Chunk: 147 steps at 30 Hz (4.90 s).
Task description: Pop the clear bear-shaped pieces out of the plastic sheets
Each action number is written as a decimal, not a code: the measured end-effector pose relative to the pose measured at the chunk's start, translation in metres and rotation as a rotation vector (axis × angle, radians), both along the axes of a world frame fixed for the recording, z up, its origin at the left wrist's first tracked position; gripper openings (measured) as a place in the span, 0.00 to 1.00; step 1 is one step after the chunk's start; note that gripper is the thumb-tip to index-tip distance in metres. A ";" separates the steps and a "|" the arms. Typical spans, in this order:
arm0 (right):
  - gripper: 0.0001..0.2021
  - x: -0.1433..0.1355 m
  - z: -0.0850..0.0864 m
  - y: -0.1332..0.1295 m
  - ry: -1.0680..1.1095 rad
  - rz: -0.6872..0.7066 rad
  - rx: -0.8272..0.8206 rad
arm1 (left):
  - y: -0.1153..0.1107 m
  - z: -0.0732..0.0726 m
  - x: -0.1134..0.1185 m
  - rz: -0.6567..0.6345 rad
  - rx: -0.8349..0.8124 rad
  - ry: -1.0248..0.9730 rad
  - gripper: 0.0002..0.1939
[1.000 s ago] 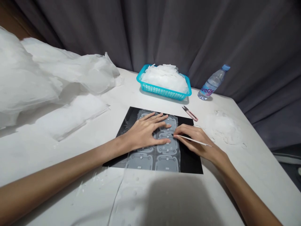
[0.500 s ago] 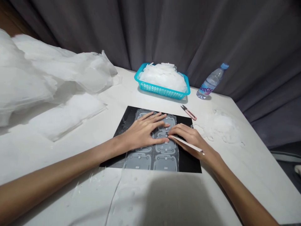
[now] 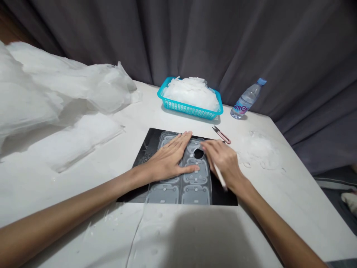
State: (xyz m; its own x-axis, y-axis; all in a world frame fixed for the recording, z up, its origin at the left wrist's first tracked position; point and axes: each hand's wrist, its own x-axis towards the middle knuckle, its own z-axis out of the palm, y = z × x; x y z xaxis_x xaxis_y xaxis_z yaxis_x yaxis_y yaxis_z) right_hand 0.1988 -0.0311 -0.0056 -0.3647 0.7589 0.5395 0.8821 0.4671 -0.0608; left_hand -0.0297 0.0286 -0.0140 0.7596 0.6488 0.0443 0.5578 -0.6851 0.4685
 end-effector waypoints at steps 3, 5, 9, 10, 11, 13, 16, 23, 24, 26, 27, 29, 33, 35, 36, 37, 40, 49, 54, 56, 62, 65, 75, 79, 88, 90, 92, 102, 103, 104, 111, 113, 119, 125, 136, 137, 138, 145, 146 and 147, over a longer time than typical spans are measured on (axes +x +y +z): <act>0.15 0.029 0.006 0.031 0.391 -0.207 0.085 | 0.000 0.000 -0.001 -0.006 -0.002 -0.013 0.62; 0.14 0.049 0.011 0.043 0.555 -0.278 0.084 | -0.001 0.002 -0.003 -0.015 -0.002 -0.050 0.61; 0.13 0.046 0.022 0.030 0.662 -0.170 -0.049 | -0.004 0.009 -0.005 0.019 0.019 -0.247 0.42; 0.12 0.037 0.025 0.022 0.676 -0.131 -0.062 | -0.004 0.011 -0.005 0.046 -0.012 -0.297 0.35; 0.11 0.026 0.029 0.013 0.684 -0.098 -0.059 | -0.003 0.013 -0.004 0.078 -0.075 -0.339 0.30; 0.11 0.004 0.036 -0.004 0.691 -0.006 -0.105 | 0.002 0.018 -0.002 0.146 -0.285 -0.390 0.33; 0.13 -0.012 0.043 -0.019 0.676 0.237 -0.402 | 0.012 0.024 0.001 0.184 -0.601 -0.430 0.40; 0.32 0.014 0.032 -0.006 0.735 0.064 -0.321 | 0.019 0.014 -0.001 0.114 -0.453 -0.385 0.21; 0.30 0.015 0.028 -0.001 0.716 0.030 -0.288 | 0.018 0.012 -0.001 0.119 -0.401 -0.378 0.20; 0.26 0.012 0.018 0.009 0.656 0.031 -0.292 | 0.017 0.008 -0.002 0.119 -0.341 -0.378 0.21; 0.25 0.008 0.014 0.013 0.618 0.052 -0.320 | 0.016 0.006 -0.002 0.115 -0.328 -0.383 0.21; 0.19 -0.001 0.010 0.019 0.539 0.090 -0.407 | 0.016 0.006 -0.002 0.103 -0.311 -0.391 0.20; 0.09 -0.016 0.011 0.022 0.541 0.093 -0.520 | 0.014 0.009 -0.001 0.077 -0.263 -0.396 0.19; 0.07 -0.017 0.010 0.024 0.580 0.064 -0.509 | 0.007 0.011 -0.001 0.058 -0.150 -0.386 0.19; 0.07 -0.016 0.009 0.026 0.586 0.029 -0.496 | 0.002 0.011 -0.001 0.028 -0.055 -0.378 0.18; 0.08 -0.014 0.006 0.029 0.584 -0.020 -0.479 | -0.003 0.012 -0.001 -0.023 0.049 -0.363 0.17; 0.11 -0.007 -0.004 0.037 0.577 -0.189 -0.392 | -0.015 0.013 -0.003 -0.194 0.238 -0.331 0.16; 0.12 0.017 0.006 0.023 0.586 -0.061 -0.296 | 0.002 0.022 -0.004 0.082 -0.420 -0.525 0.18; 0.12 0.002 0.015 -0.002 0.704 0.085 -0.351 | 0.003 0.022 -0.001 0.067 -0.605 -0.615 0.18; 0.10 -0.007 0.015 -0.008 0.723 0.110 -0.399 | 0.002 0.023 0.000 0.058 -0.655 -0.651 0.16; 0.11 -0.012 0.008 -0.008 0.852 0.076 -0.438 | 0.007 0.023 -0.001 0.040 -0.846 -0.688 0.18; 0.14 -0.009 0.005 -0.006 0.880 0.046 -0.452 | 0.012 0.020 -0.004 0.022 -0.931 -0.673 0.21; 0.14 -0.007 -0.003 -0.003 0.954 0.007 -0.489 | 0.022 0.019 -0.005 -0.016 -1.299 -0.730 0.36; 0.15 -0.004 -0.002 -0.002 0.893 0.034 -0.434 | 0.023 0.022 -0.006 -0.012 -1.315 -0.698 0.42; 0.16 0.005 -0.001 0.003 0.765 0.037 -0.336 | 0.025 0.024 -0.006 0.003 -1.330 -0.678 0.46; 0.18 0.006 0.001 0.003 0.765 0.056 -0.344 | 0.025 0.023 -0.006 -0.007 -1.337 -0.682 0.48; 0.19 0.007 0.001 0.003 0.780 0.072 -0.349 | 0.026 0.022 -0.007 -0.027 -1.346 -0.686 0.49; 0.15 0.005 -0.002 0.001 0.787 0.121 -0.343 | 0.028 0.019 -0.008 -0.092 -1.370 -0.725 0.51; 0.14 0.005 -0.002 0.001 0.794 0.116 -0.345 | 0.028 0.019 -0.008 -0.095 -1.367 -0.724 0.52; 0.13 0.004 -0.003 0.001 0.806 0.107 -0.348 | 0.028 0.020 -0.008 -0.098 -1.363 -0.722 0.52; 0.10 0.001 -0.010 0.001 0.883 0.063 -0.405 | 0.023 0.021 -0.006 -0.064 -1.244 -0.722 0.43; 0.08 0.002 -0.010 0.001 0.867 0.053 -0.408 | 0.020 0.019 -0.006 -0.041 -1.133 -0.703 0.33; 0.07 0.005 -0.010 0.001 0.821 0.037 -0.428 | 0.011 0.020 -0.003 0.053 -0.939 -0.734 0.17; 0.13 0.001 -0.004 0.001 0.827 0.091 -0.369 | 0.010 0.023 -0.002 0.026 -0.760 -0.682 0.11; 0.06 -0.002 -0.005 0.000 0.853 0.161 -0.339 | 0.010 0.019 -0.004 0.035 -0.748 -0.646 0.14; 0.05 -0.002 -0.004 0.000 0.850 0.155 -0.338 | 0.010 0.019 -0.004 0.037 -0.747 -0.645 0.15; 0.05 -0.002 -0.004 -0.001 0.849 0.145 -0.342 | 0.010 0.019 -0.003 0.037 -0.748 -0.647 0.15; 0.10 -0.002 -0.009 -0.001 0.906 0.045 -0.422 | 0.014 0.022 -0.002 -0.001 -0.716 -0.664 0.17; 0.11 -0.002 -0.010 -0.001 0.909 0.041 -0.432 | 0.014 0.022 -0.002 -0.001 -0.734 -0.676 0.17; 0.11 -0.002 -0.010 0.000 0.912 0.041 -0.441 | 0.014 0.022 -0.002 0.001 -0.762 -0.688 0.17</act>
State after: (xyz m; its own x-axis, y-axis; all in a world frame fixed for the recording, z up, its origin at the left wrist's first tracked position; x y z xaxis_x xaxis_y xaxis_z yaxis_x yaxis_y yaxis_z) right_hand 0.1970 -0.0314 -0.0161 0.0163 0.9538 0.3000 0.3974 0.2691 -0.8773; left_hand -0.0317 0.0428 0.0076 0.7249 0.6873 0.0465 0.0042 -0.0719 0.9974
